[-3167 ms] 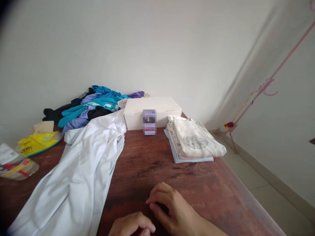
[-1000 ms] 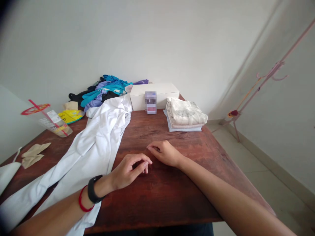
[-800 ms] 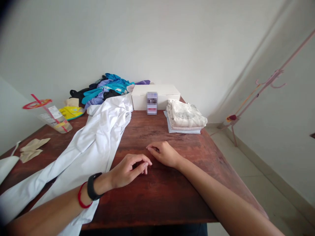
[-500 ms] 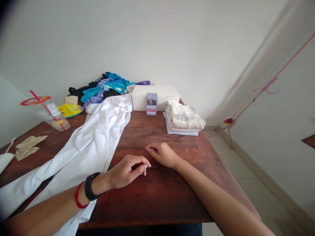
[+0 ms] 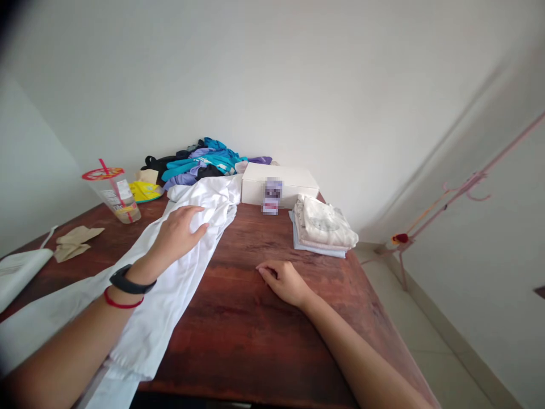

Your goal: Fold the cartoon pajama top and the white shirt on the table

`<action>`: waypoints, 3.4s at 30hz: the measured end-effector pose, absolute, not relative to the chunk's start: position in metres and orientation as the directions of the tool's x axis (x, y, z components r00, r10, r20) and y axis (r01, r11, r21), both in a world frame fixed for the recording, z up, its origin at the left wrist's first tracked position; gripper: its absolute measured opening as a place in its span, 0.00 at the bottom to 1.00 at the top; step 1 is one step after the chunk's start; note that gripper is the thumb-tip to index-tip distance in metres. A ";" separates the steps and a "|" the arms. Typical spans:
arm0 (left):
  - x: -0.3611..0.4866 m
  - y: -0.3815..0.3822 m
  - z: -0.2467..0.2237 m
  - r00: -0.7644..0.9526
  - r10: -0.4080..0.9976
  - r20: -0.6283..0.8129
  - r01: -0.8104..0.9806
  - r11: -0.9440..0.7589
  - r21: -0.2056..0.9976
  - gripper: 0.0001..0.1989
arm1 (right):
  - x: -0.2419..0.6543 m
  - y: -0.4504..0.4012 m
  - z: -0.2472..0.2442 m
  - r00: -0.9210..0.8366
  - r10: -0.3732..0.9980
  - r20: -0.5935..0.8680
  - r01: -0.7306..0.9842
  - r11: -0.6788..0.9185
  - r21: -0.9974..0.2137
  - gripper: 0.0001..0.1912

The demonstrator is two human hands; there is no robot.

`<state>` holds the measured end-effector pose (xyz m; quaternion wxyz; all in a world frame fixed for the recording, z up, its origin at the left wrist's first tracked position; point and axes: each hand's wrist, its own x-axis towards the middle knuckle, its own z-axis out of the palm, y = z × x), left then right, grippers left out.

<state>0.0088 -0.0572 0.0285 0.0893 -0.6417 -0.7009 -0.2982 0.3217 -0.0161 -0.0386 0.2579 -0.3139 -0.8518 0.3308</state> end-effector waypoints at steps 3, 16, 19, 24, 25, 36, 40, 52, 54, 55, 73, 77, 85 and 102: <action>-0.020 -0.048 0.016 -0.416 0.874 0.253 0.908 0.382 0.174 0.39 | 0.320 -0.017 -0.037 -0.670 0.709 0.222 0.374 0.580 -0.724 0.13; -0.036 -0.049 0.016 -0.453 0.891 0.031 0.867 0.432 0.247 0.21 | 0.320 -0.016 -0.038 -0.672 0.710 0.208 0.377 0.570 -0.730 0.14; -0.035 -0.047 0.015 -0.475 0.876 0.085 0.855 0.436 0.281 0.17 | 0.320 -0.015 -0.040 -0.673 0.704 0.225 0.366 0.582 -0.726 0.14; -0.018 -0.046 0.026 -0.430 0.846 0.315 0.856 0.271 0.439 0.13 | 0.320 -0.016 -0.039 -0.670 0.711 0.213 0.387 0.580 -0.717 0.15; -0.012 -0.049 0.031 -0.396 0.841 0.369 0.848 0.181 0.498 0.12 | 0.320 -0.016 -0.039 -0.669 0.713 0.211 0.389 0.578 -0.717 0.15; 0.055 -0.109 0.066 -0.137 0.951 0.276 -0.045 -0.284 0.958 0.20 | 0.316 -0.004 -0.046 -0.474 0.877 -0.081 -0.066 -0.127 -0.990 0.31; 0.083 -0.123 0.043 0.547 0.836 0.050 -0.132 0.027 0.991 0.25 | 0.313 -0.007 -0.038 -0.613 0.776 -0.148 -0.211 -0.341 -0.916 0.34; 0.115 -0.118 -0.009 0.672 0.736 -0.083 -0.085 0.188 0.979 0.24 | 0.314 -0.016 -0.032 -0.665 0.742 -0.083 -0.105 -0.203 -0.974 0.33; 0.113 -0.111 -0.009 0.571 0.818 -0.075 -0.119 0.172 0.978 0.23 | 0.313 -0.016 -0.031 -0.662 0.747 -0.061 -0.117 -0.183 -0.976 0.33; 0.112 -0.108 -0.009 0.538 0.840 -0.075 -0.120 0.164 0.979 0.23 | 0.312 -0.016 -0.031 -0.662 0.748 -0.052 -0.119 -0.174 -0.978 0.33; 0.108 -0.101 -0.014 0.533 0.837 -0.121 -0.051 0.175 0.983 0.21 | 0.315 -0.015 -0.033 -0.659 0.747 -0.090 -0.062 -0.174 -0.983 0.25; 0.108 -0.100 -0.015 0.539 0.833 -0.125 -0.039 0.172 0.984 0.22 | 0.315 -0.016 -0.032 -0.663 0.742 -0.101 -0.056 -0.183 -0.981 0.24; 0.107 -0.100 -0.013 0.539 0.832 -0.133 -0.018 0.169 0.986 0.21 | 0.315 -0.015 -0.031 -0.676 0.731 -0.093 -0.067 -0.187 -0.980 0.24; 0.109 -0.107 0.000 0.504 0.850 -0.154 -0.013 0.185 0.983 0.17 | 0.316 -0.014 -0.033 -0.678 0.730 -0.083 -0.077 -0.183 -0.980 0.25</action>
